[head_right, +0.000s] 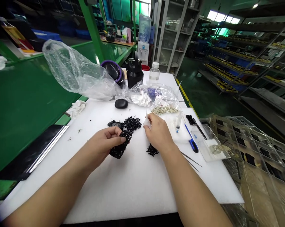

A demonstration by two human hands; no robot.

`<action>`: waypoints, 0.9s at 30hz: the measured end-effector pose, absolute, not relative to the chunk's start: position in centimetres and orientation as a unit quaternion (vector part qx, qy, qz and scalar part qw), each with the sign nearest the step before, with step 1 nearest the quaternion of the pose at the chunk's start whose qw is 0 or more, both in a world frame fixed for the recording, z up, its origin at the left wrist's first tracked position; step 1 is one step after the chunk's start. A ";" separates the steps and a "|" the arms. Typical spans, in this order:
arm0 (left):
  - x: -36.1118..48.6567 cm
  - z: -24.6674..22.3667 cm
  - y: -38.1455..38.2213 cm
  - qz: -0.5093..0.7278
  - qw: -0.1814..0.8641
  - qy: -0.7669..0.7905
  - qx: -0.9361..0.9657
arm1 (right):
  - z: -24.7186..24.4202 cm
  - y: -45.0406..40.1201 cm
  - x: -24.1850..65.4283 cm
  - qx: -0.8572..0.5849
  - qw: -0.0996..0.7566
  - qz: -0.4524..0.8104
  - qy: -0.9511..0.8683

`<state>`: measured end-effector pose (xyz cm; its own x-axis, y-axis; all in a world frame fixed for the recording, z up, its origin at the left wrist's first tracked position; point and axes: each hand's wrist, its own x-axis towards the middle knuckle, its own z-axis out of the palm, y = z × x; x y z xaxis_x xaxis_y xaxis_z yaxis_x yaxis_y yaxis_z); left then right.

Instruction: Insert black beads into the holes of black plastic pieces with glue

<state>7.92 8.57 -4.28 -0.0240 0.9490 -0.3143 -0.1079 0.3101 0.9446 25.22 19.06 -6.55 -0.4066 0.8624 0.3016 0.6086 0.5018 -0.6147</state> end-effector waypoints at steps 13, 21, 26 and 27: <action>8.2 -3.4 8.4 0.365 0.593 0.584 0.418 | -1.9 13.0 29.4 -0.442 0.111 0.243 -0.857; 8.2 -3.4 8.4 0.374 0.591 0.585 0.411 | -4.6 12.4 27.8 -0.433 0.049 0.130 -0.891; 8.3 -3.1 8.3 0.382 0.617 0.561 0.398 | -5.1 12.4 27.0 -0.432 0.010 0.084 -0.898; 8.3 -3.1 8.3 0.384 0.622 0.557 0.395 | -5.0 12.5 26.9 -0.432 0.010 0.084 -0.898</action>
